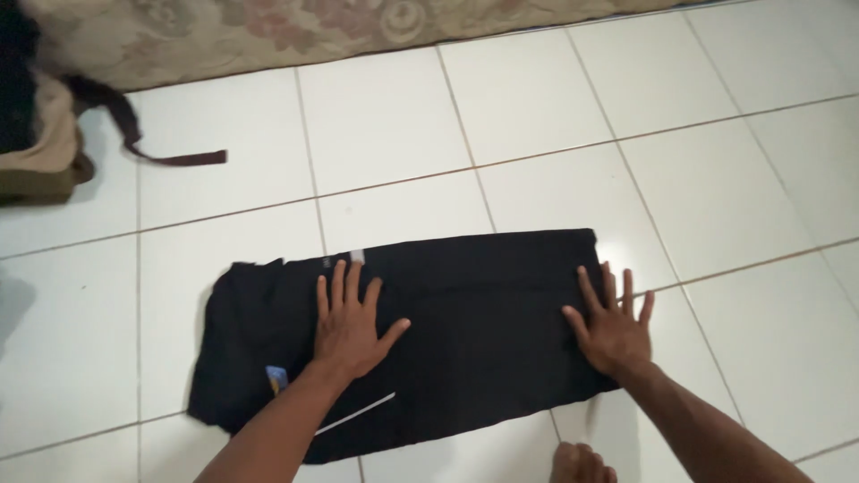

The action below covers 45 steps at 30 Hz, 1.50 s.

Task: The person sorts through a pile of clothes on a bed, picking up a black shirt to inspect the tag before folding it on the floor. They then gather the folded shirt and move it along with other shirts and a jacket into different piles on the bed.

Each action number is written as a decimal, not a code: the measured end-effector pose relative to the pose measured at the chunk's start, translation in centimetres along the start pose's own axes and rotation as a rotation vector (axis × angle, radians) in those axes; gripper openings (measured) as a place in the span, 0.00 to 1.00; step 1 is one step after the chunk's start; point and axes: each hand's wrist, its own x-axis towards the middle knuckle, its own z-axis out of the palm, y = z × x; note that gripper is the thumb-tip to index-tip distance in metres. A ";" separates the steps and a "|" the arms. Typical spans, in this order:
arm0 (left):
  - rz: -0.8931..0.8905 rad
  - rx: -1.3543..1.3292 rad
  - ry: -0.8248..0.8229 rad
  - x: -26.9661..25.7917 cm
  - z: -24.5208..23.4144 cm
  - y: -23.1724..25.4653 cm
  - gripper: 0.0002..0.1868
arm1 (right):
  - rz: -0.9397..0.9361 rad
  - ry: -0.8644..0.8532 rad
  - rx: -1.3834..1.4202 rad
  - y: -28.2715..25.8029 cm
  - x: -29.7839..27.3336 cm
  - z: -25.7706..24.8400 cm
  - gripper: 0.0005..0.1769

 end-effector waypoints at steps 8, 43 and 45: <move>0.360 -0.083 0.240 5.0 3.6 6.6 0.51 | 0.187 0.261 0.437 4.9 -1.4 2.3 0.38; 0.369 -2.012 0.133 5.2 2.9 7.4 0.40 | -0.001 -0.509 1.544 -15.5 -2.6 -17.9 0.28; 0.375 -2.197 0.190 5.5 5.3 4.1 0.35 | -0.220 -0.375 1.487 -19.0 -3.4 -17.5 0.32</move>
